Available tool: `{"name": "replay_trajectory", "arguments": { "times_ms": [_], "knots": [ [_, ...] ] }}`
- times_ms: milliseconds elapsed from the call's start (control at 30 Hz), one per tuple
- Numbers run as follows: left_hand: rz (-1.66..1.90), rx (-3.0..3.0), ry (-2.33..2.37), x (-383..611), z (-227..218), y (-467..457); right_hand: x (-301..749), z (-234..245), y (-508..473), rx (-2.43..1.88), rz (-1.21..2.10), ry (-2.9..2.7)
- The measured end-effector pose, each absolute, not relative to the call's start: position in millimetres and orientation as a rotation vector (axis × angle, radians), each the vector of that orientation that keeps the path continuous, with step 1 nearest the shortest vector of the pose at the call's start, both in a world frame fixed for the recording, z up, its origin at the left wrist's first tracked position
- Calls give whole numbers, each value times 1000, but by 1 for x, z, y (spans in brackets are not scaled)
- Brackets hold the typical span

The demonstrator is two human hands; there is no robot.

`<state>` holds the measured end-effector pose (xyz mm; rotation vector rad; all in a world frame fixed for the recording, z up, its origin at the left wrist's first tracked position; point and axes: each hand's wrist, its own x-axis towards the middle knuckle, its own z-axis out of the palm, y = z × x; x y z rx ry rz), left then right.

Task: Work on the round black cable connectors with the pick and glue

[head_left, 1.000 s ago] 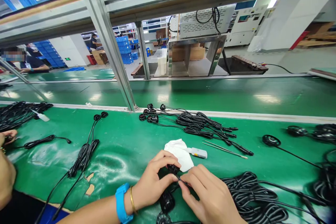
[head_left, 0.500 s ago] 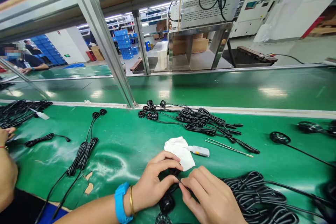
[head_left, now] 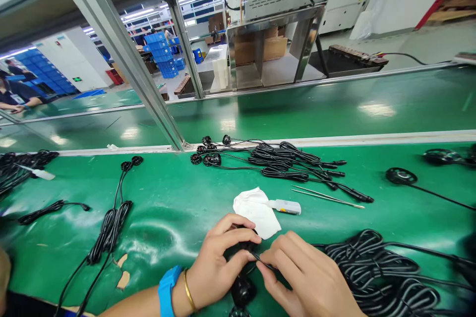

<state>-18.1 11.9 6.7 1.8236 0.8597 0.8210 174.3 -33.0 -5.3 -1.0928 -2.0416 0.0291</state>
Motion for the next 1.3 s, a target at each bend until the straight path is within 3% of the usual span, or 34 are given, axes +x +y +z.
{"name": "replay_trajectory", "arguments": {
  "times_ms": [1300],
  "knots": [
    [751, 1915, 849, -21, 8, 17, 174, -7, -34, -1080, 28, -2091]
  ]
}}
